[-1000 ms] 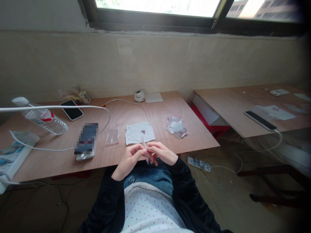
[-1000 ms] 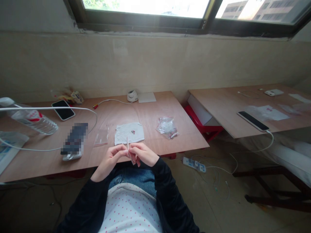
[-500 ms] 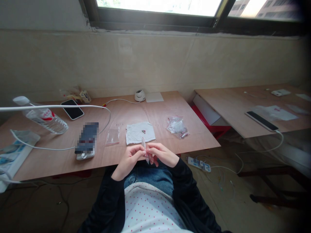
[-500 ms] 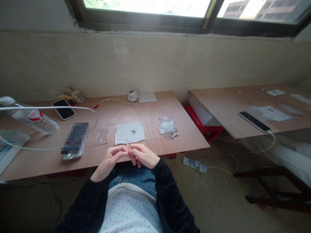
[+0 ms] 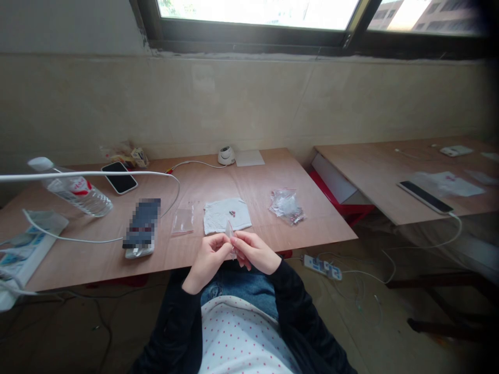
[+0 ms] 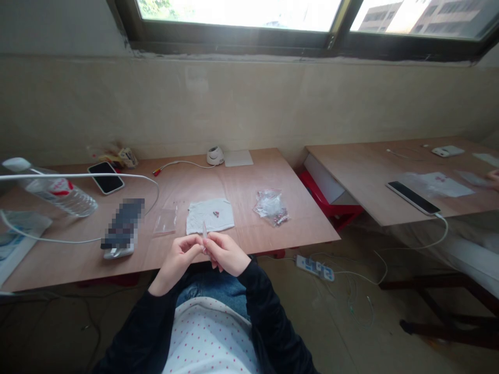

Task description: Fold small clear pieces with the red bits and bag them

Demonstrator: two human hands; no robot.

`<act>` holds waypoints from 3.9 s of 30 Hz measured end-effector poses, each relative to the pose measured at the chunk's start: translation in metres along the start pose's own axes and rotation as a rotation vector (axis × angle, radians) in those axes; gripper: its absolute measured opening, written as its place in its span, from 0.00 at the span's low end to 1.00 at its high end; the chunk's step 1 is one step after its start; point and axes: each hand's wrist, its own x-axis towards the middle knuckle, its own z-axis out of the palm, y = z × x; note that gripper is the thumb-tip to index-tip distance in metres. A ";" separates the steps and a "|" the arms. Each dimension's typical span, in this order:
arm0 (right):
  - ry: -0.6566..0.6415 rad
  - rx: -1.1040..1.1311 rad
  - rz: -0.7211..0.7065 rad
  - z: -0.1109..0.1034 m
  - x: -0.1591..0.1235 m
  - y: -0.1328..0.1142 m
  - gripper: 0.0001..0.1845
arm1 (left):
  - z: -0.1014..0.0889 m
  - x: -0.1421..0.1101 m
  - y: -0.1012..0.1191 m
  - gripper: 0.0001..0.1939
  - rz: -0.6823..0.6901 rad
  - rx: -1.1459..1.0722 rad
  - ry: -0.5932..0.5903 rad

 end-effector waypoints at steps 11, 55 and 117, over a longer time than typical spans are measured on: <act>-0.007 0.020 -0.084 0.009 0.002 0.008 0.18 | -0.004 0.005 -0.015 0.15 0.034 0.176 0.079; 0.375 -0.679 -0.124 0.015 0.008 0.015 0.14 | 0.000 0.003 -0.016 0.15 0.032 0.553 0.157; -0.078 1.208 0.106 0.016 0.020 0.039 0.22 | -0.018 0.003 -0.011 0.10 0.464 0.806 0.320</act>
